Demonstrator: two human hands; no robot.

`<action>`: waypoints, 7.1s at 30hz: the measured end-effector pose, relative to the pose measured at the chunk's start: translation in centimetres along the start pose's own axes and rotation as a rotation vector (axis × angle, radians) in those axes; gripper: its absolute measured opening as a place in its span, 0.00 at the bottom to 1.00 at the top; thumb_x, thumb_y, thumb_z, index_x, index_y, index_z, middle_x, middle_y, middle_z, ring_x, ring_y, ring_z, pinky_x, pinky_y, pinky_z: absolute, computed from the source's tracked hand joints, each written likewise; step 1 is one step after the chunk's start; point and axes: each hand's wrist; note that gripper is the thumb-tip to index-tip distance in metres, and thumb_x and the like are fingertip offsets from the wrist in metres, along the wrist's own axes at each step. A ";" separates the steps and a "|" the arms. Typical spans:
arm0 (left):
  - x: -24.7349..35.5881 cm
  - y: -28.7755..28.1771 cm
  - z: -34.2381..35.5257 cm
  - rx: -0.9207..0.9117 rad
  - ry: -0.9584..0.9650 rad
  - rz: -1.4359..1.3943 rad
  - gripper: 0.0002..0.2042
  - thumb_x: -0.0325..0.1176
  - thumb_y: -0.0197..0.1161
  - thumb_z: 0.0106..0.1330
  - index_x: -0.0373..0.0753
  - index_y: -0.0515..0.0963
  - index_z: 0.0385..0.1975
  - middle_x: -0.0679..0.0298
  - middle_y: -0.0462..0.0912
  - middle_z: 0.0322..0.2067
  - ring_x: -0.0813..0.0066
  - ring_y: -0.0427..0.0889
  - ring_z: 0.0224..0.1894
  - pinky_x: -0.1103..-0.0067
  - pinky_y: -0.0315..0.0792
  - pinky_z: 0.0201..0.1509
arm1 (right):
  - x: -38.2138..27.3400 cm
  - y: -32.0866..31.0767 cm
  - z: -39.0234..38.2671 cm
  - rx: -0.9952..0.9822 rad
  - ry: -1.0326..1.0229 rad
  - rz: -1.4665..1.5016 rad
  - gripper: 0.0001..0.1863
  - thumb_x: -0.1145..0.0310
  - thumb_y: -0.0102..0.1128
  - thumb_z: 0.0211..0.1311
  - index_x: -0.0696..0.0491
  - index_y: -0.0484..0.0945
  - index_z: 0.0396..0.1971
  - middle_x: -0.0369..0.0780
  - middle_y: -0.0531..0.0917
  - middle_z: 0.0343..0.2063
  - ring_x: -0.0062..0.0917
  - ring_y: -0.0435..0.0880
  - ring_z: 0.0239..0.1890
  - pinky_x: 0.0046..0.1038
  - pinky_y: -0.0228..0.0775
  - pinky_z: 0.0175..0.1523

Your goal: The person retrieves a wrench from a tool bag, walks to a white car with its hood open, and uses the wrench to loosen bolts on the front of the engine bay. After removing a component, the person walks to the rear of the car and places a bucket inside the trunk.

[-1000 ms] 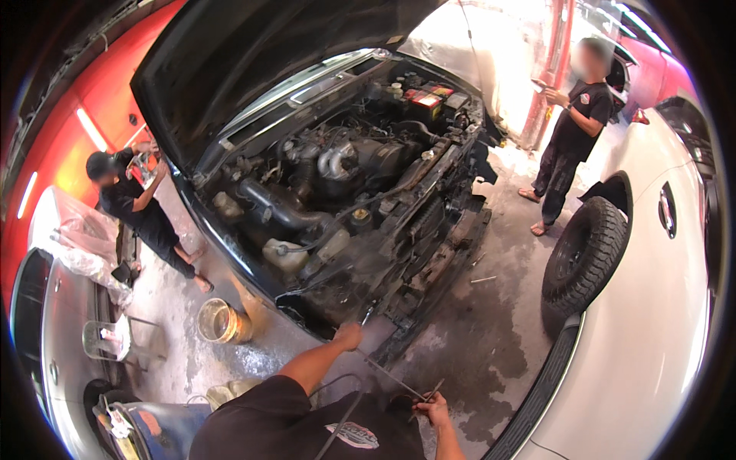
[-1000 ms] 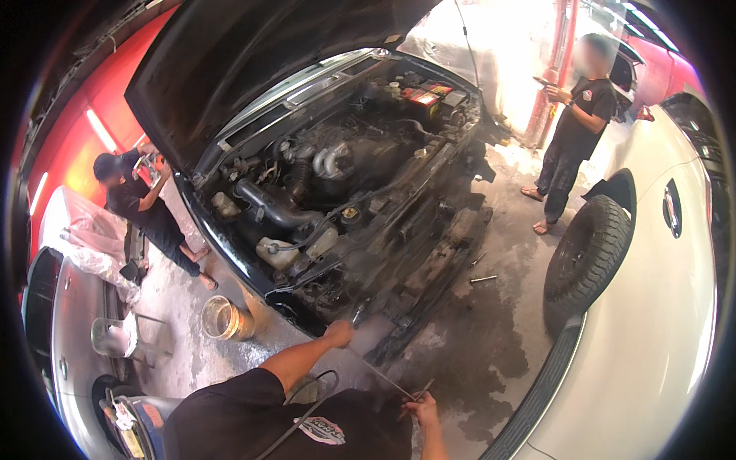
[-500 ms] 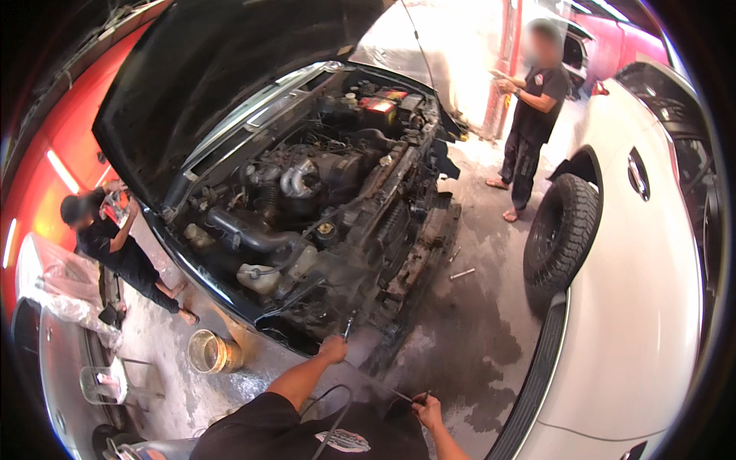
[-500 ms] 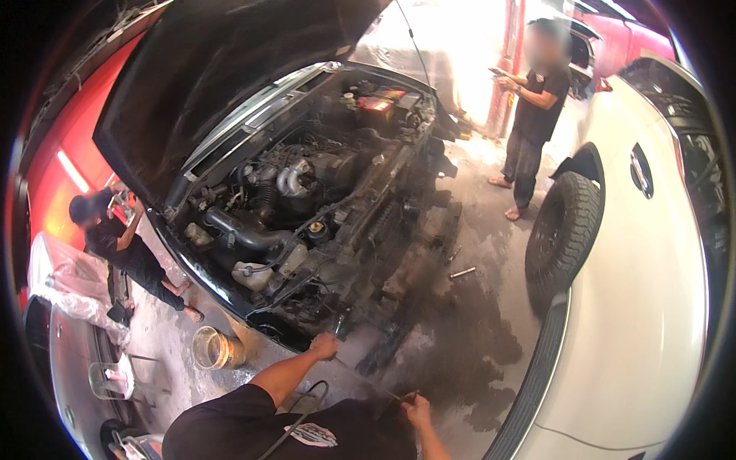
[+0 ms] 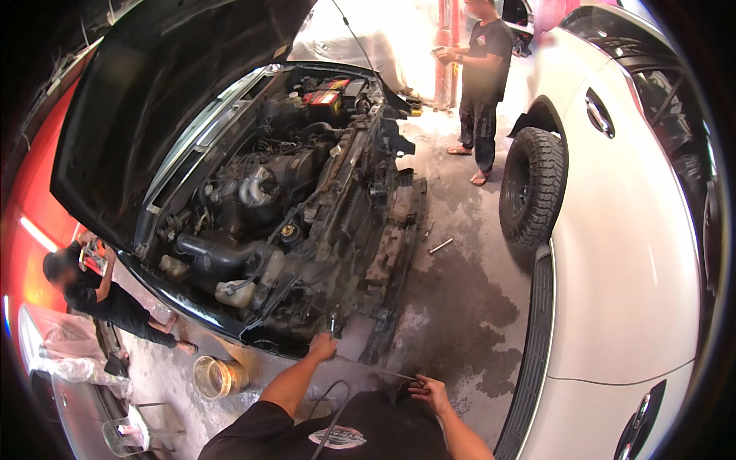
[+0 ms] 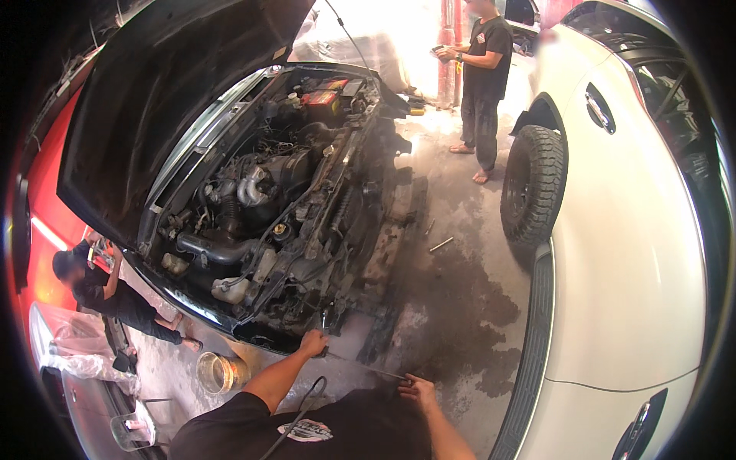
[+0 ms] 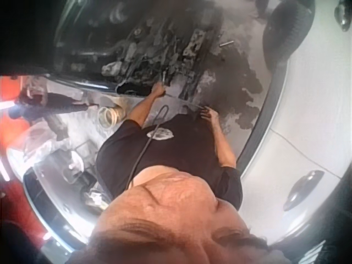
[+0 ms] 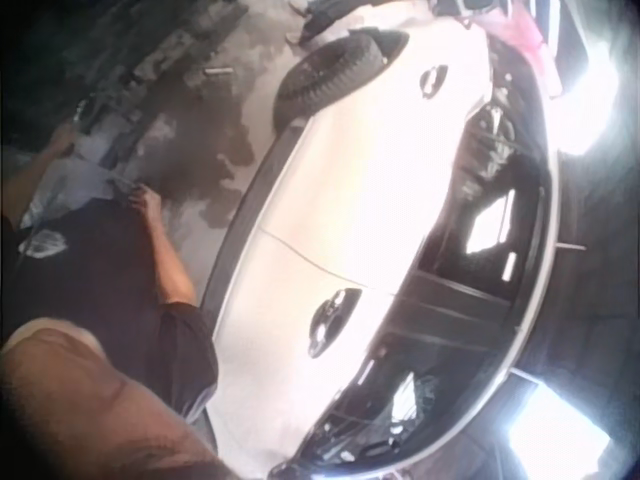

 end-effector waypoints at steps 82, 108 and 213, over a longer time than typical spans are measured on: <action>0.6 -0.6 1.1 -0.036 -0.057 -0.077 0.18 0.44 0.55 0.65 0.32 0.81 0.32 0.43 0.81 0.34 0.44 0.79 0.43 0.60 0.71 0.48 | -3.0 0.9 2.8 0.143 0.347 0.181 0.25 0.57 0.54 0.65 0.61 0.73 0.53 0.44 0.79 0.33 0.27 0.79 0.31 0.28 0.75 0.36; 0.3 0.4 2.8 -0.100 -0.165 -0.008 0.20 0.45 0.58 0.63 0.30 0.81 0.33 0.39 0.80 0.37 0.42 0.78 0.45 0.60 0.71 0.51 | -3.3 -1.2 4.4 -0.269 0.183 -0.338 0.15 0.77 0.61 0.51 0.58 0.72 0.41 0.47 0.82 0.37 0.29 0.83 0.29 0.31 0.77 0.35; -0.8 0.7 1.3 -0.007 0.009 0.040 0.19 0.43 0.57 0.59 0.29 0.80 0.30 0.40 0.80 0.35 0.42 0.79 0.42 0.57 0.72 0.47 | -3.3 0.3 2.8 0.107 0.284 -0.013 0.21 0.64 0.50 0.59 0.61 0.75 0.48 0.47 0.82 0.33 0.34 0.84 0.32 0.33 0.81 0.38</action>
Point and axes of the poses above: each hand's wrist, its own z-axis towards the middle knuckle, its own y-axis out of the palm, x = y × z
